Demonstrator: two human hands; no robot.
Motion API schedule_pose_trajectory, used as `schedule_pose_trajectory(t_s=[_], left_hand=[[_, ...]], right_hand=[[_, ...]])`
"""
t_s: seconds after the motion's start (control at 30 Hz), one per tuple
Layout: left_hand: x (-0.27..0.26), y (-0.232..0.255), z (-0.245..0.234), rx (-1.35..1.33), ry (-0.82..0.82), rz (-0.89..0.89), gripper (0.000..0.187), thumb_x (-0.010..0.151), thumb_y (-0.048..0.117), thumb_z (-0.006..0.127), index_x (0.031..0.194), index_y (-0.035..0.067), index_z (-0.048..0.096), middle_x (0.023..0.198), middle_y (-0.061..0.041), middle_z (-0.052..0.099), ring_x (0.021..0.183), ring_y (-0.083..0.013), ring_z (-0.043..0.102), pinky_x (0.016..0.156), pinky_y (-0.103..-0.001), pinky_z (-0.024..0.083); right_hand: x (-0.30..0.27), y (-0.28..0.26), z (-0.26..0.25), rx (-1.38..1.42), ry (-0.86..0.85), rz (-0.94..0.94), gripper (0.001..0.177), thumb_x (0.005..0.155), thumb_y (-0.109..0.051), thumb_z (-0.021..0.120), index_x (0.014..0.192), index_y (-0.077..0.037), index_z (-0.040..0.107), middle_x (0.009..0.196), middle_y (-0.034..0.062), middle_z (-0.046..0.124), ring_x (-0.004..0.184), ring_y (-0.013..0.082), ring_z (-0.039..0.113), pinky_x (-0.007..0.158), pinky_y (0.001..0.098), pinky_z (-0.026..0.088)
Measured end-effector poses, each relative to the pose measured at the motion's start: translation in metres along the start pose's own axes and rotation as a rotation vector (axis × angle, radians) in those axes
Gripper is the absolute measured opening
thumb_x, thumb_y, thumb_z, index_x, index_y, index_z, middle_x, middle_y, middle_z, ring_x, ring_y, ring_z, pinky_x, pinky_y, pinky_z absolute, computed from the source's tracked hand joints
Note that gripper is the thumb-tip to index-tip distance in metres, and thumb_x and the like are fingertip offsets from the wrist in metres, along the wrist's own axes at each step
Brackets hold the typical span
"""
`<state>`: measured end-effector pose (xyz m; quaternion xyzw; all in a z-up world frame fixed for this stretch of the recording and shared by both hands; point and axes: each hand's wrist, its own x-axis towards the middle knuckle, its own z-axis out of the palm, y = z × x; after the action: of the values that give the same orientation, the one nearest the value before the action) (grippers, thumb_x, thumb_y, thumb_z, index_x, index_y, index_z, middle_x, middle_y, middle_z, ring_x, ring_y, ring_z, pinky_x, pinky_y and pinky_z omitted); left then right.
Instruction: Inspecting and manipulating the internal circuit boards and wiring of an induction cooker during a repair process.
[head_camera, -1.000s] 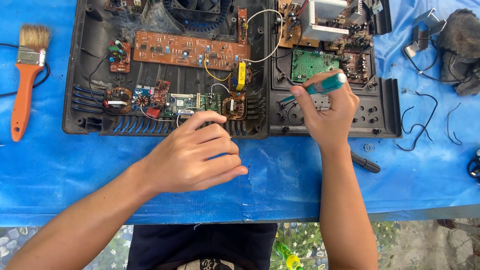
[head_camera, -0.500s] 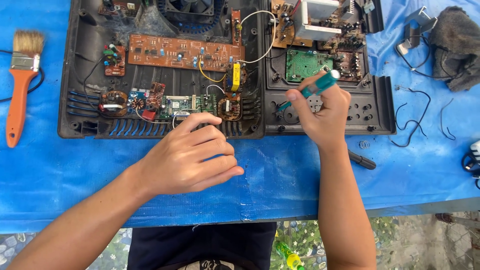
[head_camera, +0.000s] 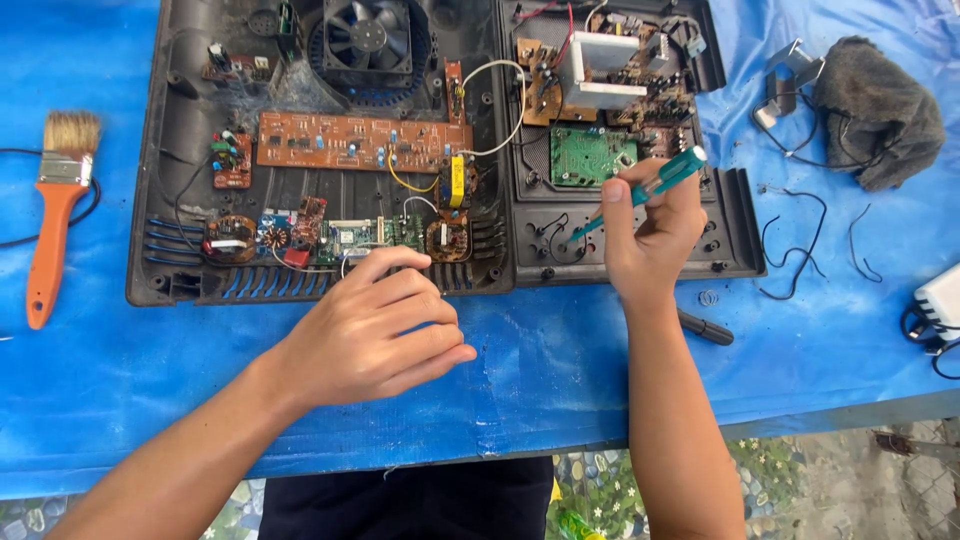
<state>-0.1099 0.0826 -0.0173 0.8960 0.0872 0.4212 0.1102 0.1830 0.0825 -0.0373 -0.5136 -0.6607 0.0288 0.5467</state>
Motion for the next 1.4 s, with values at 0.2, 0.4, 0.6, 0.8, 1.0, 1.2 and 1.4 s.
schedule_pose_trajectory(t_s=[0.2,0.4,0.6,0.8,1.0,1.2,1.4], left_hand=[[-0.001,0.0,0.001,-0.015,-0.007,0.003,0.021,0.1,0.019,0.073,0.082,0.011,0.067,0.086,-0.002,0.064,0.075,-0.0194,0.054,0.095,-0.046,0.052],[0.0,0.0,0.0,-0.009,-0.013,-0.006,0.022,0.1,0.02,0.072,0.081,0.012,0.066,0.084,-0.001,0.063,0.073,-0.0185,0.054,0.096,-0.045,0.051],[0.001,0.001,0.0,-0.02,0.0,0.0,0.022,0.101,0.02,0.071,0.081,0.012,0.065,0.084,-0.001,0.063,0.073,-0.019,0.053,0.096,-0.044,0.051],[-0.003,-0.001,0.002,-0.024,-0.022,-0.013,0.022,0.101,0.021,0.071,0.081,0.013,0.066,0.084,0.0,0.063,0.075,-0.0187,0.054,0.096,-0.045,0.051],[-0.001,-0.001,0.001,-0.015,0.003,0.004,0.021,0.101,0.019,0.072,0.082,0.011,0.067,0.086,-0.001,0.064,0.075,-0.0192,0.054,0.096,-0.044,0.051],[-0.001,-0.001,0.001,0.002,-0.01,0.006,0.021,0.101,0.02,0.073,0.083,0.011,0.067,0.086,-0.002,0.065,0.076,-0.0199,0.056,0.096,-0.045,0.052],[-0.004,-0.002,0.002,-0.021,-0.004,-0.005,0.019,0.1,0.019,0.076,0.085,0.01,0.069,0.086,-0.003,0.066,0.078,-0.0198,0.056,0.095,-0.046,0.052]], right_hand=[[0.0,0.006,0.001,0.006,-0.055,-0.063,0.025,0.11,-0.023,0.056,0.092,-0.005,0.054,0.067,0.0038,0.057,0.056,0.0141,0.052,0.054,0.0293,0.038],[-0.005,0.013,0.007,-0.043,-0.203,-0.035,0.022,0.105,-0.023,0.066,0.092,-0.009,0.054,0.076,-0.0008,0.056,0.062,0.0116,0.046,0.057,0.0277,0.038],[-0.002,0.013,0.003,-0.019,-0.117,-0.05,0.026,0.108,-0.027,0.058,0.091,-0.007,0.057,0.067,0.0008,0.053,0.056,0.0127,0.048,0.055,0.0294,0.037],[-0.005,0.016,0.006,-0.097,-0.23,-0.022,0.023,0.108,-0.029,0.059,0.094,-0.011,0.055,0.069,-0.0026,0.052,0.058,0.0117,0.042,0.055,0.0277,0.034],[0.001,0.008,0.001,-0.053,-0.018,-0.131,0.023,0.11,-0.019,0.055,0.092,-0.005,0.056,0.066,0.004,0.058,0.054,0.0139,0.052,0.052,0.0291,0.037],[-0.002,0.01,0.0,-0.075,-0.079,-0.072,0.027,0.113,-0.024,0.053,0.096,-0.003,0.055,0.068,0.0058,0.059,0.056,0.016,0.052,0.055,0.0313,0.038],[-0.004,0.004,0.001,-0.041,-0.135,-0.06,0.025,0.111,-0.021,0.057,0.094,-0.003,0.055,0.071,0.0069,0.062,0.06,0.0166,0.056,0.059,0.0302,0.04]])
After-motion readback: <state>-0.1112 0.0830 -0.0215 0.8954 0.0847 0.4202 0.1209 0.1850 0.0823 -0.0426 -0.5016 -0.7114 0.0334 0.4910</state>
